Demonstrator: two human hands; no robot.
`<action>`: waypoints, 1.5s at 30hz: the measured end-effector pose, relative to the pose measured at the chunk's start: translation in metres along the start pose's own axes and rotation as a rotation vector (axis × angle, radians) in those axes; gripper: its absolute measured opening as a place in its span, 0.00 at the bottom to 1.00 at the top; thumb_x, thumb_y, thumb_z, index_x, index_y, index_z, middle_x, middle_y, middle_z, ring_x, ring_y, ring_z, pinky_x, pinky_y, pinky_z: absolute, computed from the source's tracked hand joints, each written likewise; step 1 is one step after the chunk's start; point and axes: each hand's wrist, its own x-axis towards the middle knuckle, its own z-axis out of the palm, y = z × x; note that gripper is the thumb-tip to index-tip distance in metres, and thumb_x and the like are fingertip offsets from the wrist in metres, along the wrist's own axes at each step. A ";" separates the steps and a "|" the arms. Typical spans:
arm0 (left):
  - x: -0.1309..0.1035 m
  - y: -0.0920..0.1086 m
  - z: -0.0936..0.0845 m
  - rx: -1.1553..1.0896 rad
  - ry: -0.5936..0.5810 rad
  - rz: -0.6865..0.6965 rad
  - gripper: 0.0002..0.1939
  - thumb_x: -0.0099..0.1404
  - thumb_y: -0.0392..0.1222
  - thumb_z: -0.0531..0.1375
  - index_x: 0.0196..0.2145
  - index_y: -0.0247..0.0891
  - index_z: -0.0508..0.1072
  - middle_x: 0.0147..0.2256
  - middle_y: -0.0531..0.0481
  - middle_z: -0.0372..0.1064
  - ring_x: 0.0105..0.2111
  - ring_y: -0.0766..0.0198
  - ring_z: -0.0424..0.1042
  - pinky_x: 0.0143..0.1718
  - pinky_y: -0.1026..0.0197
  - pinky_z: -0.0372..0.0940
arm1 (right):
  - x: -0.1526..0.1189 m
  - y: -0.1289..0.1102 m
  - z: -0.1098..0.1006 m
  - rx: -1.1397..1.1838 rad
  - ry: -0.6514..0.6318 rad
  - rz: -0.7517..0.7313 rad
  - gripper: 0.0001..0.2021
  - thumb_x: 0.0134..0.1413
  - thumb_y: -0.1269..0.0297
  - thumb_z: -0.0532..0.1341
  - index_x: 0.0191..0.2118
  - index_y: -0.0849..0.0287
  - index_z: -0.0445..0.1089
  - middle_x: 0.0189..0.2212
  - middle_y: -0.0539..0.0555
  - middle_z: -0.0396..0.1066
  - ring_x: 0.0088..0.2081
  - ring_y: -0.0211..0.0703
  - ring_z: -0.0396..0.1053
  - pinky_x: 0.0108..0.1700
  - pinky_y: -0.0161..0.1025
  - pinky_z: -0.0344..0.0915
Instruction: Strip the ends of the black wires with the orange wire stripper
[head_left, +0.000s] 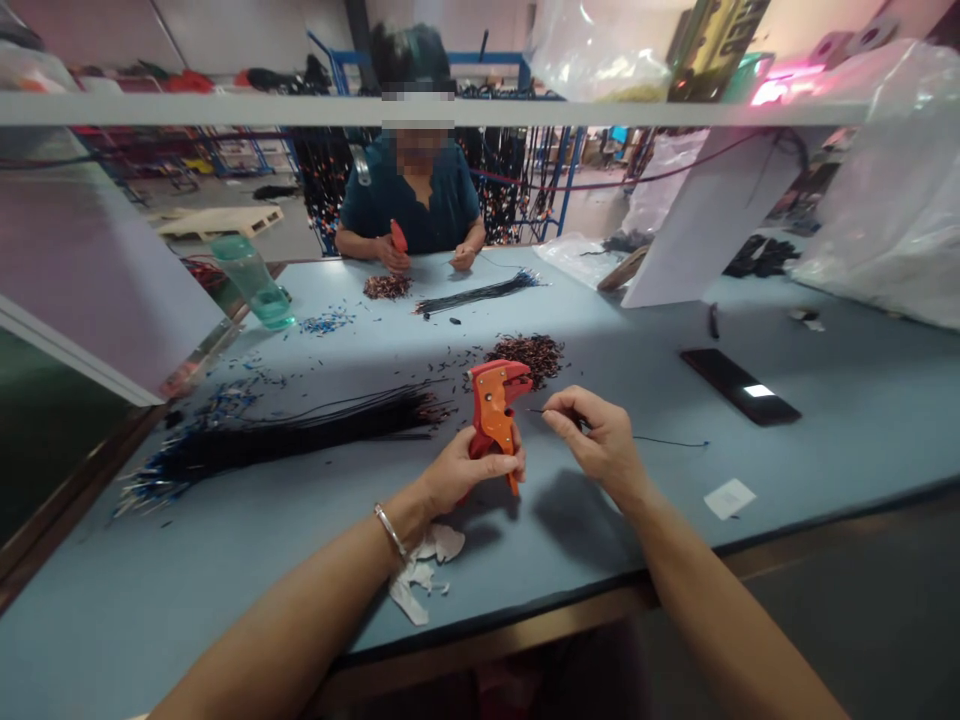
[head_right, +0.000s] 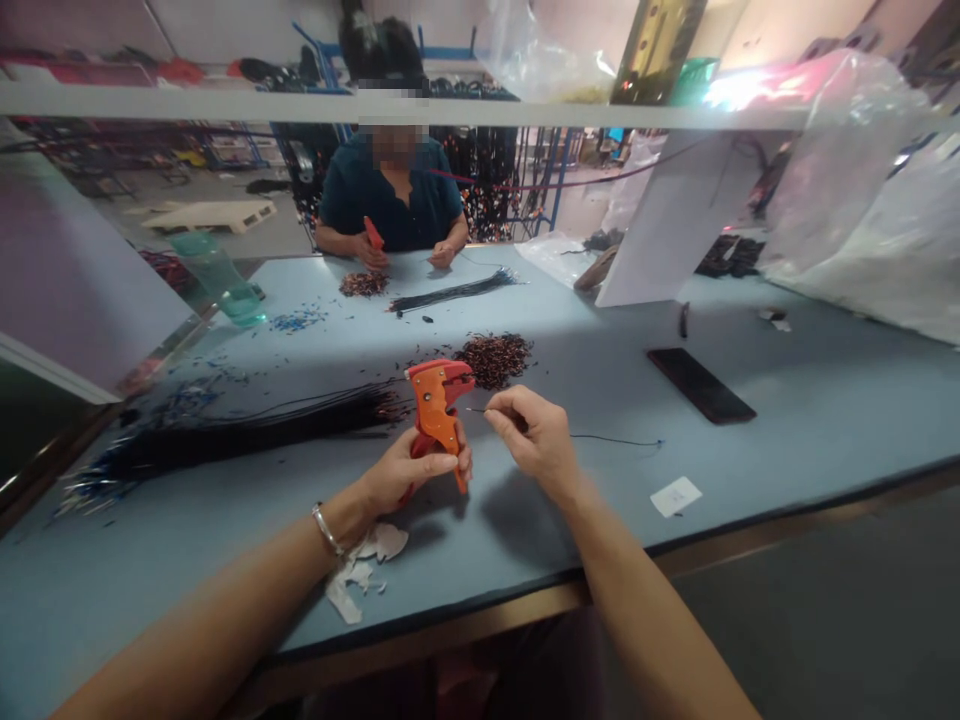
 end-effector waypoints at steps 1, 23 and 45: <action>0.000 0.000 0.000 0.006 -0.012 -0.003 0.16 0.56 0.44 0.65 0.37 0.35 0.66 0.31 0.49 0.67 0.31 0.63 0.69 0.35 0.57 0.65 | 0.000 -0.001 0.000 0.009 0.001 -0.012 0.05 0.55 0.67 0.58 0.28 0.58 0.67 0.24 0.48 0.64 0.25 0.34 0.58 0.28 0.33 0.56; 0.001 -0.006 0.001 1.400 0.248 0.526 0.13 0.59 0.41 0.54 0.41 0.35 0.68 0.34 0.40 0.68 0.34 0.53 0.65 0.37 0.53 0.61 | -0.004 0.011 0.008 0.714 -0.196 0.647 0.06 0.37 0.68 0.65 0.26 0.60 0.68 0.20 0.45 0.64 0.20 0.31 0.57 0.23 0.30 0.55; 0.000 -0.007 0.002 1.648 0.337 0.595 0.13 0.59 0.37 0.53 0.42 0.36 0.67 0.35 0.41 0.68 0.35 0.54 0.65 0.37 0.53 0.62 | -0.006 0.007 0.005 0.650 -0.341 0.539 0.05 0.43 0.65 0.63 0.26 0.60 0.69 0.21 0.47 0.66 0.22 0.32 0.60 0.24 0.30 0.60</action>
